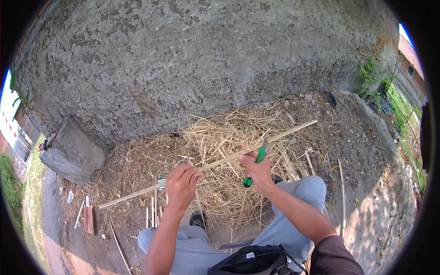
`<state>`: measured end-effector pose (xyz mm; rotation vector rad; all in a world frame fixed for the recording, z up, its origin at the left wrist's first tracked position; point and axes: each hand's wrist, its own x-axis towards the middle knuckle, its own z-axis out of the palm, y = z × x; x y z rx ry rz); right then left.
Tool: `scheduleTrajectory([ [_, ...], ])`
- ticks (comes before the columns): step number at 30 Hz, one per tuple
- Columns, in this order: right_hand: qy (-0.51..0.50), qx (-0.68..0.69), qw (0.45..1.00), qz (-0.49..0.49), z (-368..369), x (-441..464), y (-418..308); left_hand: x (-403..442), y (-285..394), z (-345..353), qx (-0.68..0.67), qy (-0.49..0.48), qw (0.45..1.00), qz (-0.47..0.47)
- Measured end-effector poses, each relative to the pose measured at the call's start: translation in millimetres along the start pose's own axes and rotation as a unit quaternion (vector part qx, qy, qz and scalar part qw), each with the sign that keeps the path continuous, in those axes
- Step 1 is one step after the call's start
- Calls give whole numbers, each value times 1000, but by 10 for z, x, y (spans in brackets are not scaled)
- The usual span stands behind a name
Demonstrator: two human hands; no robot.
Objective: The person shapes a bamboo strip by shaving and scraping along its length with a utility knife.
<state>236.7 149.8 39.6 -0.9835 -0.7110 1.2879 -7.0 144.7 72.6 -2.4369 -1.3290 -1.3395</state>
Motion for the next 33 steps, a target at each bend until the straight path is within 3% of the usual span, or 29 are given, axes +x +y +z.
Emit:
scheduleTrajectory([
  [3, -15, -47, 998, -34, 105, -33, 182, -9, 23, 44, 13, -9, 1000, 17],
  [10, 4, -13, 1000, -15, 137, -27, 209, -54, 157, 98, -9, -41, 999, -7],
  [14, -32, -24, 999, 5, 114, -38, 114, -26, 95, 82, -11, -36, 998, -54],
  [19, 66, 65, 996, -2, 30, 30, -16, 22, -87, -84, -6, -15, 996, -86],
  [21, 88, 42, 995, -7, -52, 122, -108, 25, -84, -177, -21, -69, 984, -164],
  [23, 90, 107, 990, -36, -130, 196, -238, 11, -86, -188, -36, -66, 980, -183],
  [33, 82, 103, 990, -48, -206, 244, -277, -41, -213, -188, -61, -161, 948, -269],
])
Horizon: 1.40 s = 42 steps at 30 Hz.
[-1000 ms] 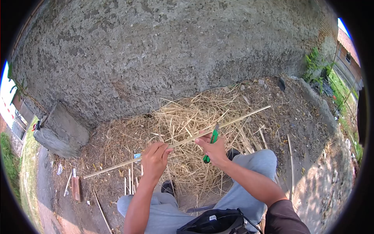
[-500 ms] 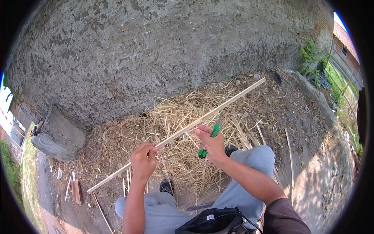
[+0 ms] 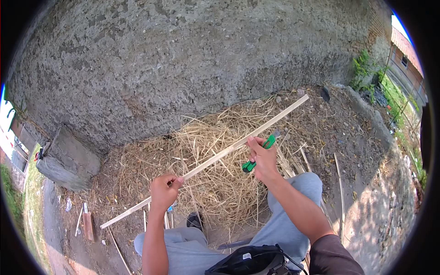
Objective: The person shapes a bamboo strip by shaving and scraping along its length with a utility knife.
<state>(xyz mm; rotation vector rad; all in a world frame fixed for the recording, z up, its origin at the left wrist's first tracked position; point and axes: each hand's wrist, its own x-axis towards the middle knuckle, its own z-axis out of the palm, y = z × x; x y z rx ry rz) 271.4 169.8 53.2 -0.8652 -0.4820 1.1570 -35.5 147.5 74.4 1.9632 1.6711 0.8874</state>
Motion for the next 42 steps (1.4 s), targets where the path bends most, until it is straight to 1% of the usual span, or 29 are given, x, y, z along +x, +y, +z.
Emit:
scheduleTrajectory([
  [1, 0, 0, 1000, 0, 4, 1, -4, 5, -1, -6, 0, 0, 1000, 0],
  [3, -17, 2, 1000, -15, 3, 4, 5, 2, 4, -21, -28, -27, 998, -40],
  [7, -43, 20, 998, -31, -16, 31, 33, 16, 6, -80, -68, -61, 995, -41],
  [9, -42, 15, 999, -29, -1, 1, -13, 8, 64, -118, -101, -85, 988, -76],
  [10, -41, 12, 999, -33, 1, -2, -42, 11, 66, -121, -105, -86, 988, -73],
  [12, -79, 18, 997, -20, -7, -13, -92, 16, 34, -145, -111, -61, 991, -47],
  [14, -76, 12, 997, -11, 0, 1, -162, 25, 11, -177, -95, -72, 992, -46],
  [16, -19, 4, 1000, -19, -26, 53, -251, 17, -24, -186, -100, -43, 994, -16],
  [17, 34, 4, 999, -20, -66, 107, -271, 14, -65, -178, -98, -42, 994, -16],
  [19, 42, 23, 998, -30, -131, 177, -358, 14, -121, -158, -75, -8, 997, 22],
  [21, 63, 41, 996, -38, -193, 241, -405, -4, -107, -193, -58, -18, 998, 13],
  [23, 63, 36, 997, -34, -249, 264, -381, -17, -67, -225, -41, -29, 999, 2],
  [25, 64, 33, 997, -27, -217, 218, -406, -20, -53, -252, -49, -47, 997, -34],
  [31, 8, 18, 1000, -8, -215, 213, -482, -7, -64, -306, -54, -18, 998, -17],
  [34, 24, 37, 999, -7, -277, 280, -434, -8, -75, -288, -41, -21, 999, -13],
  [36, 134, 72, 988, -24, -319, 342, -424, -22, -64, -284, -28, -21, 999, -6],
  [37, 135, 72, 988, -23, -346, 368, -425, -23, -54, -281, -16, -20, 1000, 2],
  [39, 197, 80, 977, 1, -382, 394, -433, -29, -48, -269, -7, -15, 1000, 7],
  [42, 226, 63, 972, 12, -382, 385, -440, -62, 19, -258, 12, 3, 1000, 16],
])
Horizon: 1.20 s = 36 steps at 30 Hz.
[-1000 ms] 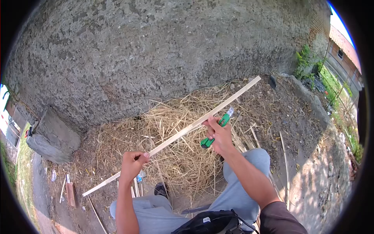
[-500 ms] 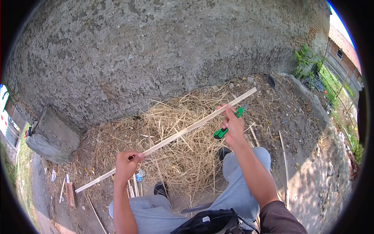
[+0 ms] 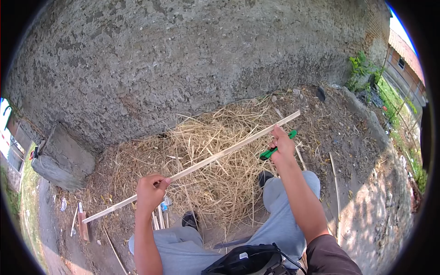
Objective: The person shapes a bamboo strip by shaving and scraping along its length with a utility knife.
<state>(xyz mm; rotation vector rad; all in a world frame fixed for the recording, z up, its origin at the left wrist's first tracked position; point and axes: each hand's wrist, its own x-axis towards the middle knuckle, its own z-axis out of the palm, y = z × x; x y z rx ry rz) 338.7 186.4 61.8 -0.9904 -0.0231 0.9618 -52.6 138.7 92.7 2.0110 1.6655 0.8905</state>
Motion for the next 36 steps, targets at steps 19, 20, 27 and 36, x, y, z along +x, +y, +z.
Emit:
scheduleTrajectory([
  [19, -299, -190, 934, 44, 98, -841, 592, -28, 380, 165, -21, -79, 996, -16],
  [20, -298, -186, 935, 47, 124, -872, 609, -46, 486, 142, -68, -167, 980, -88],
  [27, -323, -176, 930, -3, 157, -858, 502, -137, 893, 208, -281, -374, 817, -337],
  [36, -357, -429, 819, -134, -84, -675, 526, -303, 853, 540, -205, -416, 849, -252],
])
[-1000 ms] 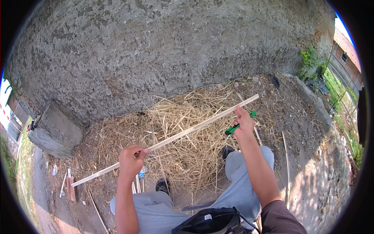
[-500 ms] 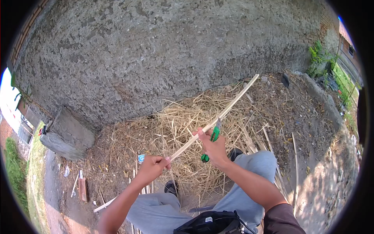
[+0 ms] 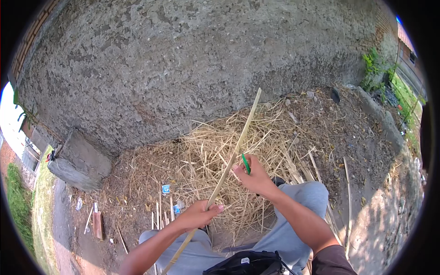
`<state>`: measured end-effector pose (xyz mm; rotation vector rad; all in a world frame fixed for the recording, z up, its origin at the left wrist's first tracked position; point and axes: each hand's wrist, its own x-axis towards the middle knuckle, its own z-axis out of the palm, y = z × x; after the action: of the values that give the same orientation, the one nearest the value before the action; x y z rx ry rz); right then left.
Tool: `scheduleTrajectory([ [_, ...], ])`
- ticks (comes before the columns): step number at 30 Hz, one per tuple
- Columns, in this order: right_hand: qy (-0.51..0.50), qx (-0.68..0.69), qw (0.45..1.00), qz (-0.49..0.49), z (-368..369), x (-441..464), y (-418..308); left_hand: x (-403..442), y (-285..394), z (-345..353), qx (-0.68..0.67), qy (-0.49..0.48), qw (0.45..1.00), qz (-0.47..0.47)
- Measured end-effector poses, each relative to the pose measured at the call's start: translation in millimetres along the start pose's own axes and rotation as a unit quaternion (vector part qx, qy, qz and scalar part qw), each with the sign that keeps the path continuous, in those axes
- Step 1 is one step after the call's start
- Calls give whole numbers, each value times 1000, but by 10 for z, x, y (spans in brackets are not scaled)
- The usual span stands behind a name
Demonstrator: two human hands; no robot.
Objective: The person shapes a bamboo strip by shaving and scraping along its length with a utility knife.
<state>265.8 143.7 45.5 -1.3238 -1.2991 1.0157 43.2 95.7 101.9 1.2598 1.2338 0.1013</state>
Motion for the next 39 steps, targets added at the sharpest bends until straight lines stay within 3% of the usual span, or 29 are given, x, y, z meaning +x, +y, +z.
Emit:
scheduleTrajectory([
  [2, 25, -81, 995, -58, -73, 73, 294, 91, -90, -73, -54, -23, 998, 6],
  [4, 15, -127, 992, -18, -149, -14, 41, 195, -167, -159, -110, -47, 993, 11],
  [7, -8, -164, 984, -64, -110, -40, -60, 328, -241, -282, -243, -71, 967, 39],
  [9, 3, -186, 972, -143, -30, -67, -70, 354, -277, -304, -259, -64, 963, 42],
  [13, -54, -174, 973, -141, 111, -137, -187, 352, -345, -320, -277, -70, 957, 44],
  [16, -98, -145, 983, -59, 204, -197, -234, 344, -404, -283, -282, -75, 956, 41],
  [18, -48, -149, 964, -215, 292, -175, -88, 314, -406, -261, -296, -80, 951, 39],
  [21, -60, -192, 964, -177, 252, -165, -144, 233, -380, -233, -272, -63, 959, 42],
  [25, -29, -209, 955, -207, 198, -60, -98, 164, -446, -170, -271, -49, 960, 43],
  [28, 17, -160, 962, -219, 185, -43, -115, 104, -427, -118, -301, -47, 952, 41],
  [31, 34, -141, 974, -172, 178, -85, -158, 106, -466, -113, -321, -49, 945, 43],
  [33, -8, -158, 979, -129, 187, -111, -122, 96, -474, -140, -318, -58, 945, 45],
  [34, -7, -158, 979, -129, 198, -122, -86, 77, -465, -155, -332, -69, 940, 35],
  [36, -110, -171, 971, -130, 237, -152, -47, 64, -456, -159, -345, -80, 935, 24],
  [39, -139, -192, 961, -142, 324, -243, -124, 75, -439, -153, -319, -79, 944, 24],
])
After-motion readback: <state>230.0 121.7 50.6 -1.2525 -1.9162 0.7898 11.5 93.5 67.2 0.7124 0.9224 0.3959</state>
